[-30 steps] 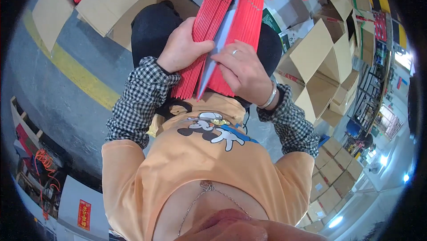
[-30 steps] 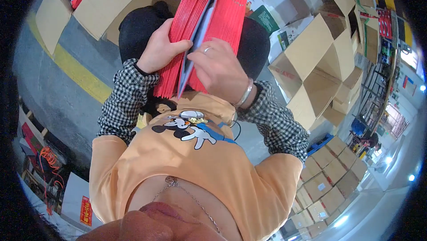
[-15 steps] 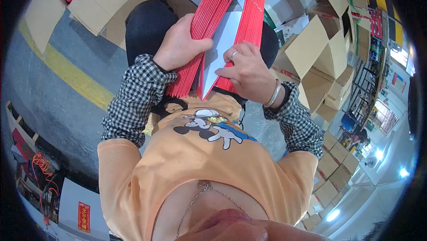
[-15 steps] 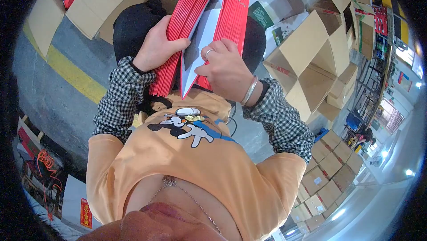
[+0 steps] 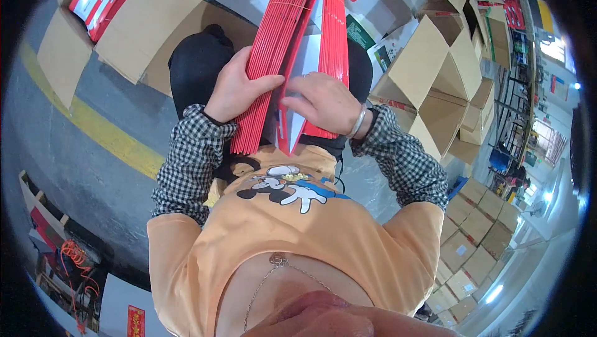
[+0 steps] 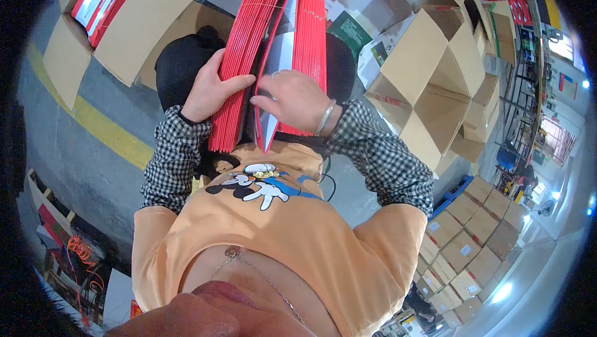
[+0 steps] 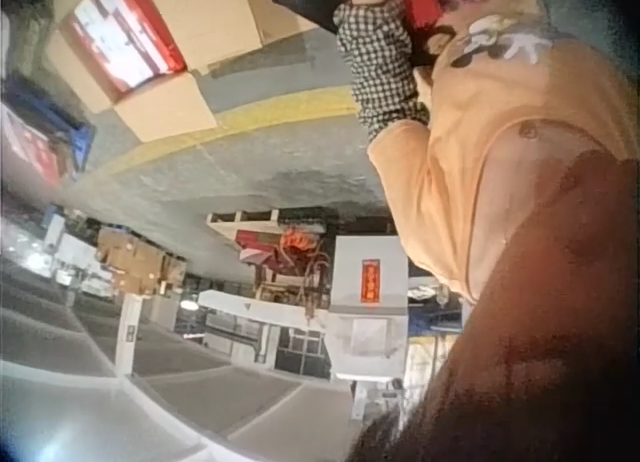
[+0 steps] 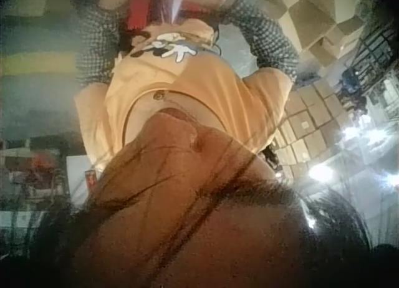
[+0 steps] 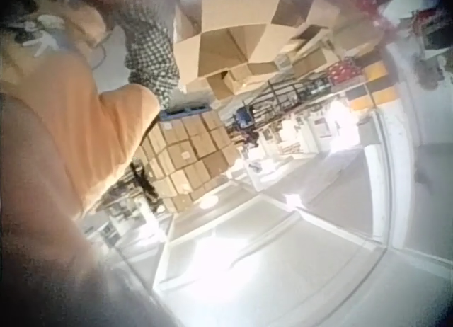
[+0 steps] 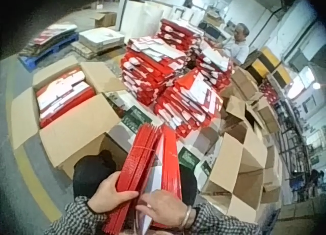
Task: The person packs folded red paper products into cardboard boxes by hand.
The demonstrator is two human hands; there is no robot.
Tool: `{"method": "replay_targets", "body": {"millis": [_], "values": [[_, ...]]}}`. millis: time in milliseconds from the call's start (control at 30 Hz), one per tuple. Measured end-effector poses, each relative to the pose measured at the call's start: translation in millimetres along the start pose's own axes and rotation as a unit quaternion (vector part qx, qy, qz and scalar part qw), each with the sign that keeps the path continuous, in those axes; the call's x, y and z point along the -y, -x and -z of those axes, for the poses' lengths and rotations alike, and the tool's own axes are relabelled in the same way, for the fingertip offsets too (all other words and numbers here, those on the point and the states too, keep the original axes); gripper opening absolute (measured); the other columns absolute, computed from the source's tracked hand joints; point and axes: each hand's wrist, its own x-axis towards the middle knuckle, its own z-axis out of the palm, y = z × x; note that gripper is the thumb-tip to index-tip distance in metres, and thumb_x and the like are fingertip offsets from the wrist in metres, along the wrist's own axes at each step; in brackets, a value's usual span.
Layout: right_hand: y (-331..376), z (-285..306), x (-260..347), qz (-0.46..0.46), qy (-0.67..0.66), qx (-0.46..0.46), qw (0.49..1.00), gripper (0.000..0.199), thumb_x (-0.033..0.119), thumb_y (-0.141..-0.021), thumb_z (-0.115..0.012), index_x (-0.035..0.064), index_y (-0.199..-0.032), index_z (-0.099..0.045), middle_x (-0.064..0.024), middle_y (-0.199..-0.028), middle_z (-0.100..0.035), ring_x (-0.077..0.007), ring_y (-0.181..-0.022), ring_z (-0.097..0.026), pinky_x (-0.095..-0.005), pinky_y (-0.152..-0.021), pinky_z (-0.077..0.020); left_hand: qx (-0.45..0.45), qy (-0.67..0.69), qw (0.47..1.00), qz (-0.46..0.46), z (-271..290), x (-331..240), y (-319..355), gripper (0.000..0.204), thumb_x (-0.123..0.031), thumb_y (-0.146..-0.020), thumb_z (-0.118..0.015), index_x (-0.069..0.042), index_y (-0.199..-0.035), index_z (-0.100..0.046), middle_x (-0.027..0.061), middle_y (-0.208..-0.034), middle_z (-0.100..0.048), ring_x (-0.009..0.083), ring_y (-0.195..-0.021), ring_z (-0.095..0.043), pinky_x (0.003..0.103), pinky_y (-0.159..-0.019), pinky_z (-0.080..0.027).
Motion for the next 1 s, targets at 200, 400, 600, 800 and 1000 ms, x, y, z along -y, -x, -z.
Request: {"method": "replay_targets", "body": {"millis": [200, 400, 600, 800, 1000], "values": [[-10, -10, 2, -0.099, 0.007, -0.125, 0.987, 0.054, 0.039, -0.081, -0.071, 0.0003, -0.107, -0.044, -0.0216, -0.09, -0.06, -0.0407, -0.077, -0.063, -0.0469, -0.063, -0.0509, 0.028, 0.023, 0.999, 0.017, 1, 4, -3, 0.064, -0.022, -0.079, -0.078, 0.004, -0.128, -0.048, 0.0145, -0.111, -0.064, 0.0189, -0.098, -0.064, 0.031, -0.085, -0.052], [-12, -19, 5, -0.098, 0.032, -0.139, 0.985, 0.053, 0.041, -0.078, -0.074, 0.0006, -0.1, -0.048, -0.0192, -0.09, -0.058, -0.0389, -0.078, -0.062, -0.0451, -0.064, -0.0516, 0.025, 0.044, 0.998, 0.021, 1, 6, -4, 0.061, -0.025, -0.083, -0.076, 0.003, -0.129, -0.047, 0.0134, -0.112, -0.063, 0.0188, -0.098, -0.063, 0.031, -0.085, -0.052], [-10, -18, 6, -0.086, 0.012, -0.151, 0.985, 0.046, 0.033, -0.076, -0.074, 0.0012, -0.098, -0.049, -0.0182, -0.089, -0.057, -0.0379, -0.08, -0.062, -0.0443, -0.066, -0.0515, 0.025, 0.025, 0.999, 0.011, 2, 4, -3, 0.059, -0.026, -0.084, -0.074, 0.003, -0.128, -0.048, 0.013, -0.112, -0.063, 0.0187, -0.099, -0.062, 0.031, -0.086, -0.051], [-4, -20, 13, -0.101, -0.026, -0.207, 0.973, 0.042, 0.017, -0.076, -0.069, -0.0009, -0.11, -0.051, -0.0238, -0.102, -0.053, -0.0414, -0.085, -0.061, -0.0458, -0.073, -0.0525, 0.018, 0.018, 1.0, 0.007, 3, 4, -2, 0.057, -0.024, -0.084, -0.074, 0.004, -0.127, -0.049, 0.0134, -0.111, -0.063, 0.0188, -0.099, -0.062, 0.031, -0.086, -0.051], [3, -28, 11, -0.042, 0.069, -0.166, 0.983, 0.06, -0.001, -0.068, -0.059, -0.0001, -0.127, -0.049, -0.033, -0.148, -0.022, -0.048, -0.138, -0.023, -0.0486, -0.112, -0.0292, 0.003, 0.0, 1.0, -0.017, -1, 4, -2, 0.058, -0.023, -0.083, -0.075, 0.004, -0.127, -0.049, 0.0138, -0.111, -0.063, 0.019, -0.098, -0.063, 0.031, -0.086, -0.051]]}}
